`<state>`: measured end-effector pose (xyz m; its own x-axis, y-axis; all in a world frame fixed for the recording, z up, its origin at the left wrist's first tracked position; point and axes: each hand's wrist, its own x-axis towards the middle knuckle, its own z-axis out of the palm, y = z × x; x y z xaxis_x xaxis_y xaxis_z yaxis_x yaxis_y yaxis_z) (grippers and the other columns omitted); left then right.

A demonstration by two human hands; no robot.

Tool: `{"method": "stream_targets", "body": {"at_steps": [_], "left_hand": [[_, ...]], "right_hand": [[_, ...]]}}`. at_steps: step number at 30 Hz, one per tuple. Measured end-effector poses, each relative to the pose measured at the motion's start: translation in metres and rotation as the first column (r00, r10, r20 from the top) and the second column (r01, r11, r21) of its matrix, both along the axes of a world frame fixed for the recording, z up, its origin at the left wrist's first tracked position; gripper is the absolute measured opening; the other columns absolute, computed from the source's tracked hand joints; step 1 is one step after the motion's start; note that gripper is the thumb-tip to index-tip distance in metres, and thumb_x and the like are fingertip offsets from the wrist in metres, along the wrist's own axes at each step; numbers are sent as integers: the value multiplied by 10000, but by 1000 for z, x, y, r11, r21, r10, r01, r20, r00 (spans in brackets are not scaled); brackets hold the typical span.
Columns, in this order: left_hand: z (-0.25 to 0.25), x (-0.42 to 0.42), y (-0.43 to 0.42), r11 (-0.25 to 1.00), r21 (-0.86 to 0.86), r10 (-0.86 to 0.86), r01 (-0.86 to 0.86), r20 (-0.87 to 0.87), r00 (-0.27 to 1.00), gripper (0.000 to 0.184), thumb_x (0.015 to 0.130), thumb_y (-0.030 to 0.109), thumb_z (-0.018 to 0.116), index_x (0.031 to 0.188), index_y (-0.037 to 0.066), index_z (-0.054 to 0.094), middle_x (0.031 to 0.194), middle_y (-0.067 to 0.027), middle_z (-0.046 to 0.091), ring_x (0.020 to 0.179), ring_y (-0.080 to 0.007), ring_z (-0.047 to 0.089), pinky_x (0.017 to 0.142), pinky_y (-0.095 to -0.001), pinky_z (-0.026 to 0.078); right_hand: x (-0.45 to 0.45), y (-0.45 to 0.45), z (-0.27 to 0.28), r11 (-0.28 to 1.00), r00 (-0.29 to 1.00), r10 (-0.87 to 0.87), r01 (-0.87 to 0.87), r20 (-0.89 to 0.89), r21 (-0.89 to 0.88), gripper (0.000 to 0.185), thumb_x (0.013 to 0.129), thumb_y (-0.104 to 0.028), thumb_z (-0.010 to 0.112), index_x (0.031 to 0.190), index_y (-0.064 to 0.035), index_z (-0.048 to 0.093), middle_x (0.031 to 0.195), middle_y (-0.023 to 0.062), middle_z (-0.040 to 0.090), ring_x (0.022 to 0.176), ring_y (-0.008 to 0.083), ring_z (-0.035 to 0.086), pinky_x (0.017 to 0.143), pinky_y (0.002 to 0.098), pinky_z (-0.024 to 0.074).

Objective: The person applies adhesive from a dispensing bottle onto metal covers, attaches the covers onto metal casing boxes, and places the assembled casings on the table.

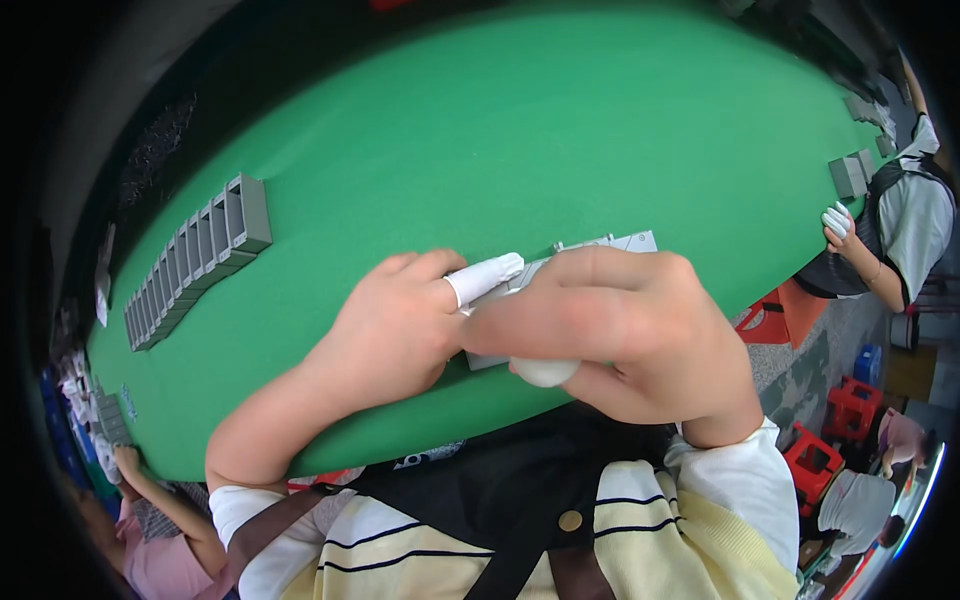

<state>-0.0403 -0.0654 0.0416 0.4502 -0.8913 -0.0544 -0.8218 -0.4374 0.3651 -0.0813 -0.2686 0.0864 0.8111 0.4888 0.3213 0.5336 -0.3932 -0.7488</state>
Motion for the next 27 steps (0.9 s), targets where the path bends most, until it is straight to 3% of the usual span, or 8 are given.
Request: {"method": "stream_targets", "body": {"at_steps": [3,5,8,11,17,19,22,27], "left_hand": [[-1,1,1,1000,16,-22,22,1,1000,379,667,77,599,1041,112,654,1215,-21,546,987,-229,534,807,-350,445],[0,2,1,999,35,-26,27,-25,999,383,677,81,591,1054,116,652,1256,-20,524,996,-228,530,812,-350,444],[5,5,0,978,191,-70,78,-47,996,477,651,49,602,1117,153,627,1263,-14,517,1006,-232,527,824,-353,443],[-8,5,4,996,-92,-18,13,-48,999,574,612,2,609,1160,174,603,1273,-20,507,1011,-239,525,835,-366,441],[-15,10,6,981,-194,-33,3,-150,988,645,575,-21,625,1186,183,585,1259,-25,513,1067,-255,507,865,-384,432],[-14,10,7,990,-141,-18,-8,-186,982,644,567,-14,632,1180,177,587,1257,-22,515,1068,-263,503,875,-386,426],[-12,11,9,988,-154,-31,1,-193,981,644,556,-10,634,1174,165,587,1260,-22,516,1060,-274,501,886,-393,417],[-13,12,6,986,-167,-42,7,-204,978,667,546,-8,632,1188,165,576,1287,-15,497,1054,-280,494,890,-399,412]], "right_hand": [[1,-3,0,998,996,57,-55,-67,38,236,606,16,724,815,-57,640,800,139,642,642,222,629,569,282,505],[1,-4,-2,995,995,71,-66,-69,72,246,650,-4,674,882,-84,656,759,78,632,631,222,611,571,298,500],[7,-2,-10,989,999,40,-39,-7,144,209,677,-26,686,877,-62,635,760,69,630,641,231,619,574,305,505],[-1,-1,-20,975,991,-121,108,56,193,189,691,-63,719,832,-22,600,784,88,635,667,240,638,589,310,515],[-4,17,-18,933,936,-280,214,214,289,182,754,-99,689,789,29,566,850,171,634,706,264,649,609,318,520],[-5,28,-19,914,922,-302,209,241,349,160,795,-95,649,792,39,562,870,194,623,707,265,645,606,315,518],[-1,38,-27,891,907,-290,140,305,431,147,853,-88,570,799,48,561,872,191,604,641,210,593,541,288,487],[-8,44,-35,842,920,-335,197,201,503,173,868,-119,566,787,33,552,778,141,575,561,196,526,473,280,431]]}}
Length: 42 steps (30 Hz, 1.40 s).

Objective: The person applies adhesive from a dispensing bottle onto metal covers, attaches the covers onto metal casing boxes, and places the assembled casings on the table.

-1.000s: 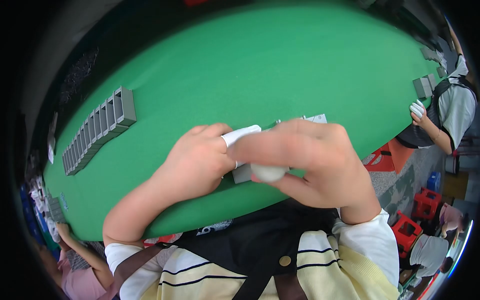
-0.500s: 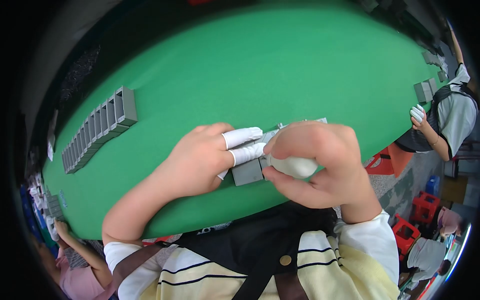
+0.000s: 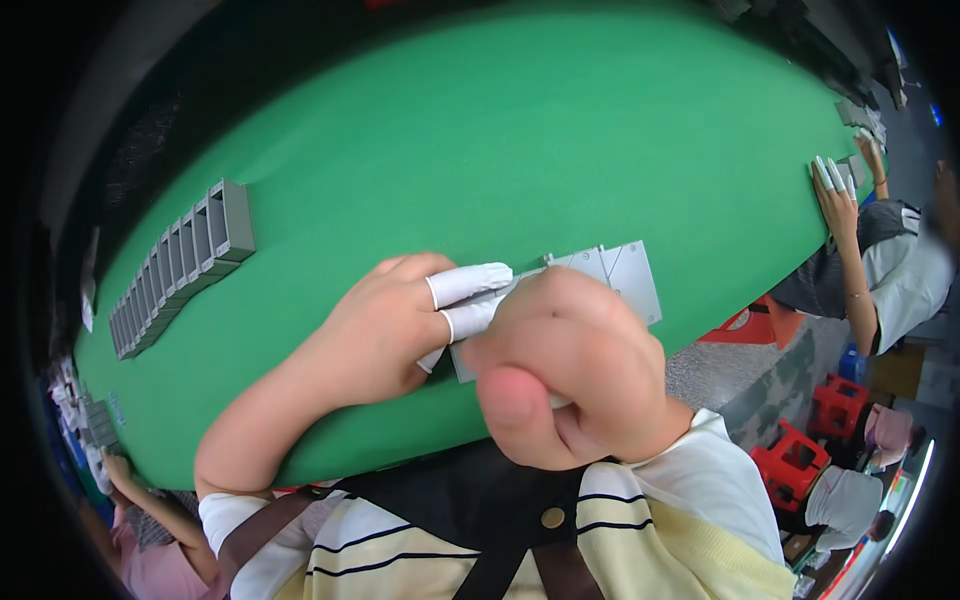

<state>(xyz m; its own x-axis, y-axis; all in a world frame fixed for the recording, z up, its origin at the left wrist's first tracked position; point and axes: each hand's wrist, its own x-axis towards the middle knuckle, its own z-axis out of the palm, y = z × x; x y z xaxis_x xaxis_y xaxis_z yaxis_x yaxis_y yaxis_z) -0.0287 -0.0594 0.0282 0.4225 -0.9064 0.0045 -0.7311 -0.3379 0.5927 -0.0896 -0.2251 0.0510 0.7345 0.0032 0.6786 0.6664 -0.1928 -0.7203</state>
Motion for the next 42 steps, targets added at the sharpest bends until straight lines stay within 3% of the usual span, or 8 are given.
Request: {"method": "stream_targets", "body": {"at_steps": [8,12,21,24,30,32,36,42], "left_hand": [[2,1,-2,999,30,-29,30,-21,999,756,527,4,647,1252,182,531,1315,1,474,1044,-279,487,884,-380,408],[6,4,-4,996,77,-40,42,-18,999,644,615,56,618,1239,197,546,1297,15,492,1032,-265,491,886,-370,406],[6,2,-4,996,82,-39,39,-1,999,583,666,97,580,1238,209,551,1294,32,497,1026,-255,498,895,-368,406],[6,2,-2,995,93,-48,49,-4,999,663,599,66,612,1244,204,543,1308,19,485,1025,-263,502,890,-371,410],[0,-1,-1,1000,14,-15,15,33,999,706,516,28,640,1204,169,570,1306,-16,486,1037,-279,508,874,-375,418],[0,-2,0,1000,13,-16,16,74,997,679,515,28,639,1180,152,587,1292,-29,497,1045,-283,507,869,-377,419],[4,-3,-1,1000,-6,2,-1,62,998,634,545,-15,607,1160,135,599,1258,-58,517,1054,-293,506,875,-393,412],[-1,-11,-4,995,-82,70,-63,84,994,601,608,-74,543,1170,133,590,1244,-81,521,1085,-306,497,902,-409,395]], "right_hand": [[3,-2,1,977,982,189,-189,12,95,255,886,-206,570,766,16,534,680,83,493,502,202,484,397,310,368],[11,-6,11,967,967,252,-251,-27,34,397,954,-299,439,642,-54,444,590,43,500,450,144,511,407,270,465],[27,-28,13,803,796,595,-584,-109,115,302,913,-269,545,718,-46,487,631,47,532,510,167,524,481,289,488],[22,-28,9,829,825,554,-537,-107,155,288,901,-288,566,743,-62,480,653,47,523,513,174,520,467,295,479],[0,-15,8,942,933,329,-312,-144,125,111,744,-22,629,821,-13,550,793,119,531,606,215,505,494,309,411],[-3,-19,8,953,937,297,-277,-183,124,181,690,36,625,849,-12,553,847,138,544,688,229,524,556,311,433],[3,-37,9,946,963,195,-235,-187,-224,433,749,50,596,1120,-28,386,1001,247,536,870,296,577,681,352,480],[-11,-48,4,981,990,15,-41,-143,-187,588,808,-62,649,1237,-49,247,869,184,625,757,227,624,702,309,498]]}}
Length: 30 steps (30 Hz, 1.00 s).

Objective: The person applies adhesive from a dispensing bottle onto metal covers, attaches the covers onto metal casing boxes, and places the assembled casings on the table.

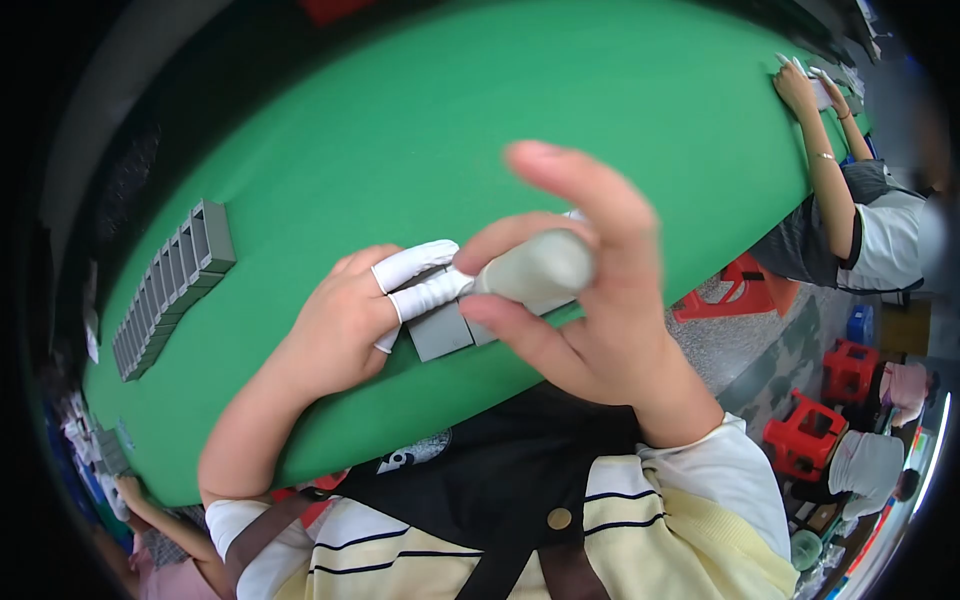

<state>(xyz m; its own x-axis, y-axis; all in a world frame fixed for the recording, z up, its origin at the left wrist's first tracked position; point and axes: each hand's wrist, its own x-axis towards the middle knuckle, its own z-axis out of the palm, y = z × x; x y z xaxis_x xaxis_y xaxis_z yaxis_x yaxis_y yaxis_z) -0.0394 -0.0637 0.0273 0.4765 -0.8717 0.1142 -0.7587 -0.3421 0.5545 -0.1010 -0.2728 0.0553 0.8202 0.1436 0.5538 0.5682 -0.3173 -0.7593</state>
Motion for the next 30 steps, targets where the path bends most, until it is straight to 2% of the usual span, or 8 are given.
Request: {"method": "stream_targets", "body": {"at_steps": [2,5,11,14,17,22,27,30], "left_hand": [[0,0,2,1000,11,-2,2,62,998,578,638,-72,538,1176,135,584,1250,-83,516,1099,-309,491,914,-415,388],[-2,1,1,998,-43,-29,35,132,991,504,703,23,574,1194,136,568,1268,-86,504,1158,-314,461,940,-447,363],[8,-24,-9,984,104,-160,146,152,975,546,743,283,655,1236,92,516,1284,-105,487,1246,-305,400,999,-494,313],[7,-20,-7,979,108,-188,173,152,970,529,764,259,646,1243,85,504,1288,-102,482,1251,-299,394,1014,-478,312],[5,-17,-8,979,96,-194,181,151,969,510,761,223,644,1237,94,509,1282,-92,488,1249,-297,396,1015,-466,318],[3,-14,-8,970,122,-226,209,157,961,508,740,176,650,1227,111,517,1302,-71,472,1250,-285,394,1021,-452,315],[9,-13,-9,951,211,-262,226,163,951,527,734,162,651,1238,120,505,1328,-59,446,1256,-273,386,1030,-440,303],[5,-14,-9,977,49,-215,210,144,966,521,696,78,626,1207,28,539,1247,-93,502,1211,-280,419,990,-410,336]], "right_hand": [[-5,-5,-2,994,994,-28,17,110,104,550,784,-3,647,1202,-34,293,885,152,630,733,175,615,678,281,487],[-19,-11,5,981,998,-51,44,30,190,436,775,50,641,1088,-38,352,856,135,638,751,136,595,673,263,467],[-25,-20,-7,987,992,78,-62,-101,150,413,777,72,624,1066,-38,350,887,140,623,788,162,605,706,265,464],[-19,-22,-4,990,984,134,-127,-118,60,384,832,-37,618,1057,-78,310,843,239,620,760,267,642,682,316,515],[-16,-23,-5,971,972,220,-210,-83,118,396,771,76,626,1054,-29,370,865,158,621,784,196,623,697,283,481],[-15,-21,-3,941,944,300,-269,-137,206,337,752,74,641,1015,-16,451,847,161,623,805,246,636,701,307,497],[-6,-22,20,949,939,266,-295,-216,-115,378,724,-46,725,955,-56,425,852,256,619,791,342,644,693,402,529],[2,-19,25,950,963,216,-245,-159,-193,390,651,-73,784,884,-57,473,852,234,625,780,317,646,665,390,527]]}}
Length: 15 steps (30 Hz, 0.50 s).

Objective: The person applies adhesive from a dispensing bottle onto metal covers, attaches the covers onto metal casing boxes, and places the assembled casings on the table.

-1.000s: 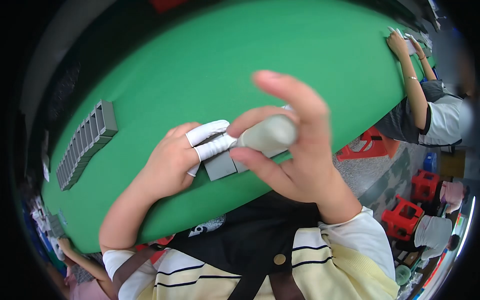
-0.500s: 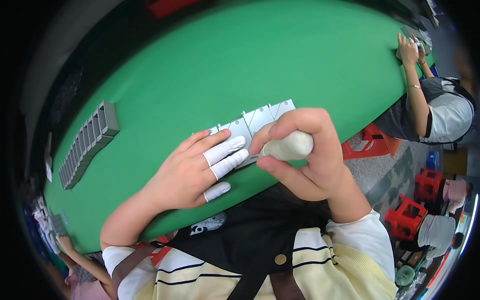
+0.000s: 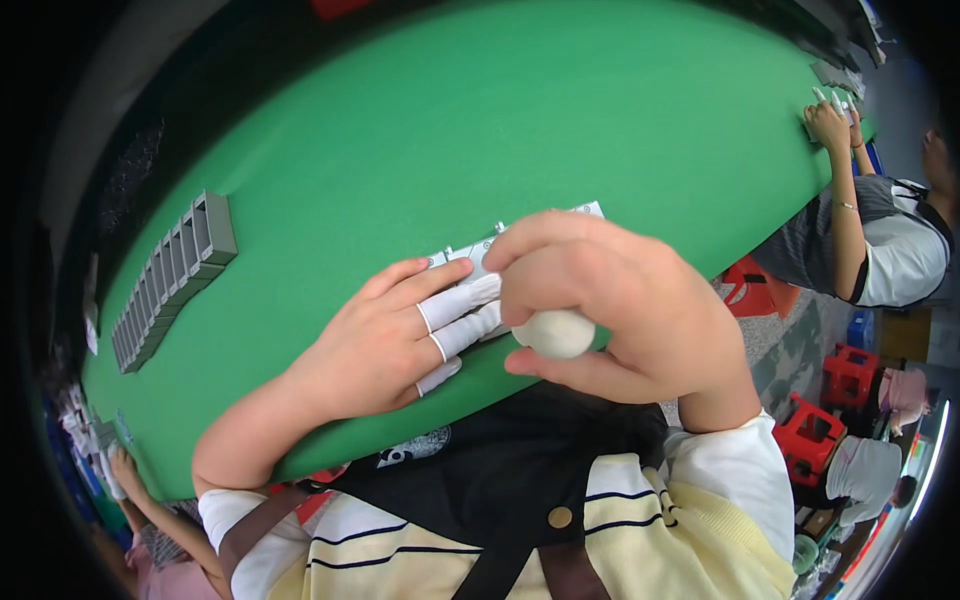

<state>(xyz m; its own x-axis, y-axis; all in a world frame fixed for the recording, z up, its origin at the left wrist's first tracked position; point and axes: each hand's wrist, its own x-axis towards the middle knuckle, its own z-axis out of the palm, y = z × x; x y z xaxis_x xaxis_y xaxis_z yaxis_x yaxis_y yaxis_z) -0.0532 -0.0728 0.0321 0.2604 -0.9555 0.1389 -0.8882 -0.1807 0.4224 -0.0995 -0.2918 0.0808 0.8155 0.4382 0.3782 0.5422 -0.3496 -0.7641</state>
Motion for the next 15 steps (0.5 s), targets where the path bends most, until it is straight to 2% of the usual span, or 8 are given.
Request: {"method": "stream_targets", "body": {"at_steps": [3,6,8,11,15], "left_hand": [[0,1,0,1000,18,-7,7,-2,1000,512,708,90,619,1209,28,537,1239,-90,506,1208,-277,420,988,-408,337],[0,0,-1,996,87,0,-2,26,1000,510,719,146,654,1211,100,524,1323,-57,454,1254,-270,390,1016,-437,320],[0,1,-1,997,80,0,-1,13,1000,522,705,136,657,1208,97,525,1320,-57,458,1253,-269,391,1013,-436,324],[1,2,0,998,70,-1,1,1,1000,541,683,123,661,1206,93,525,1317,-58,461,1250,-269,394,1011,-435,327],[1,2,0,997,75,1,-1,-6,1000,537,688,127,663,1207,103,526,1314,-60,464,1248,-270,396,1013,-438,325]], "right_hand": [[0,-1,7,998,999,-18,17,-29,-56,350,599,-96,814,791,-59,524,842,184,634,733,262,647,614,336,515],[-4,2,12,990,996,38,-49,-81,-133,255,603,-110,803,741,-67,593,831,139,638,685,221,639,566,292,495],[-5,-1,13,977,991,102,-116,-82,-179,196,620,-113,787,736,-75,634,830,123,640,654,207,631,539,279,482],[-4,-2,19,979,964,137,-167,-226,-120,220,692,-6,609,889,-97,647,793,64,588,639,228,576,563,307,473],[1,-3,10,984,967,172,-178,-186,-16,233,666,-17,632,882,-103,646,790,68,593,640,224,580,558,300,468]]}}
